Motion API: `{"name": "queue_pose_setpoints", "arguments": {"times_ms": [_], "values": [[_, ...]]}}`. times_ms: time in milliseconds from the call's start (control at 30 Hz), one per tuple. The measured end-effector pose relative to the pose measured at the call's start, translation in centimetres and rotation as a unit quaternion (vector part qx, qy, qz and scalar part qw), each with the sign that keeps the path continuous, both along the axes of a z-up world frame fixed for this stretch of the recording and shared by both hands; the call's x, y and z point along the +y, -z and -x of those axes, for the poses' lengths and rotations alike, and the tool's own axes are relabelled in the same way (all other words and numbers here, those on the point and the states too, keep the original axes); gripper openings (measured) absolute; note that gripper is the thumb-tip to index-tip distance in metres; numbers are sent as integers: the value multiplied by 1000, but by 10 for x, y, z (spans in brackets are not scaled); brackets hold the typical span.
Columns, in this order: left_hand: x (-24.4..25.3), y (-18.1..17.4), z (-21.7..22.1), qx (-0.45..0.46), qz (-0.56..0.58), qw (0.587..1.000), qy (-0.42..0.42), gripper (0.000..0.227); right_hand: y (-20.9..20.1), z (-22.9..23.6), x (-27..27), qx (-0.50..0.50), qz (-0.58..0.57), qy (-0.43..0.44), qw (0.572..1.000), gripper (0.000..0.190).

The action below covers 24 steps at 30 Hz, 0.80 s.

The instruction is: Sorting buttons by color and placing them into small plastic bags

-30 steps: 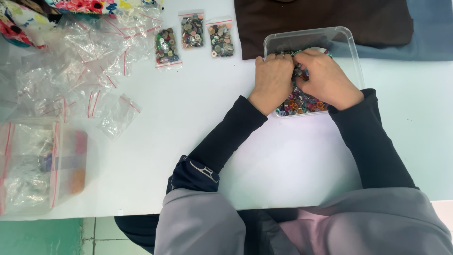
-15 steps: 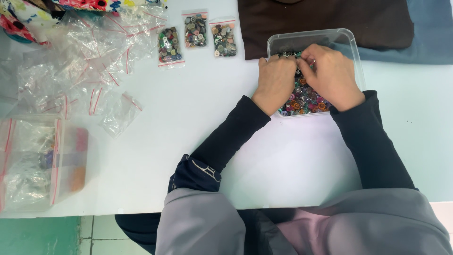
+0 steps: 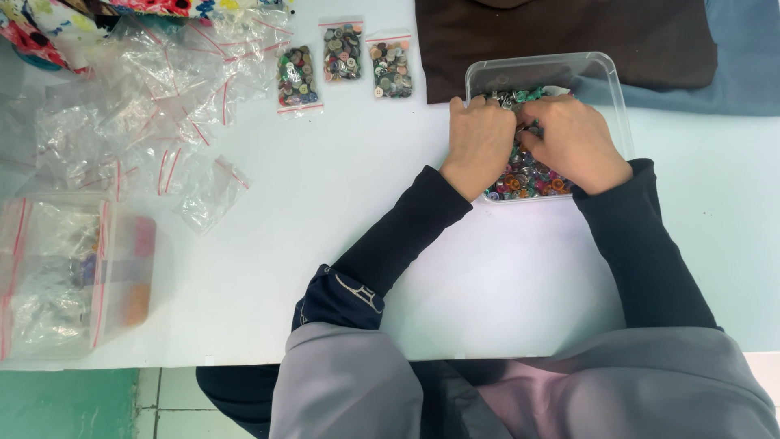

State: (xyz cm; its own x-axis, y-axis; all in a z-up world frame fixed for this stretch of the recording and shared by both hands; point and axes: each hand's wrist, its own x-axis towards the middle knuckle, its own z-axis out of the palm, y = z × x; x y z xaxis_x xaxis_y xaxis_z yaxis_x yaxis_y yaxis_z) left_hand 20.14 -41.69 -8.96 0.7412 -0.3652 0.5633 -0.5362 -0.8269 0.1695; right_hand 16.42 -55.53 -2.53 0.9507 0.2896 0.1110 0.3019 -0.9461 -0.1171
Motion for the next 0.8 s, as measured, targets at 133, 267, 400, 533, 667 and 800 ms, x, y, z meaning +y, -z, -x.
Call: {"name": "queue_pose_setpoints", "arguments": {"times_ms": [133,267,400,533,667,800], "values": [[-2,2,-3,16,1,1000,2,13,-1,-8,-1,-51,-97,-8,994,20],[-2,2,-3,24,-80,996,-29,16,-9,-5,2,-24,-318,-30,947,21],[1,-8,3,26,-131,991,25,19,-9,-5,-1,-18,-353,-3,935,21],[4,-17,10,13,-142,990,10,24,-9,-5,0,-15,-333,6,943,22],[1,-12,8,33,-159,987,-13,14,-3,-6,-2,-79,-236,18,968,19],[0,-10,9,30,-152,987,-38,22,1,-6,-3,-98,-177,67,977,20]]}}
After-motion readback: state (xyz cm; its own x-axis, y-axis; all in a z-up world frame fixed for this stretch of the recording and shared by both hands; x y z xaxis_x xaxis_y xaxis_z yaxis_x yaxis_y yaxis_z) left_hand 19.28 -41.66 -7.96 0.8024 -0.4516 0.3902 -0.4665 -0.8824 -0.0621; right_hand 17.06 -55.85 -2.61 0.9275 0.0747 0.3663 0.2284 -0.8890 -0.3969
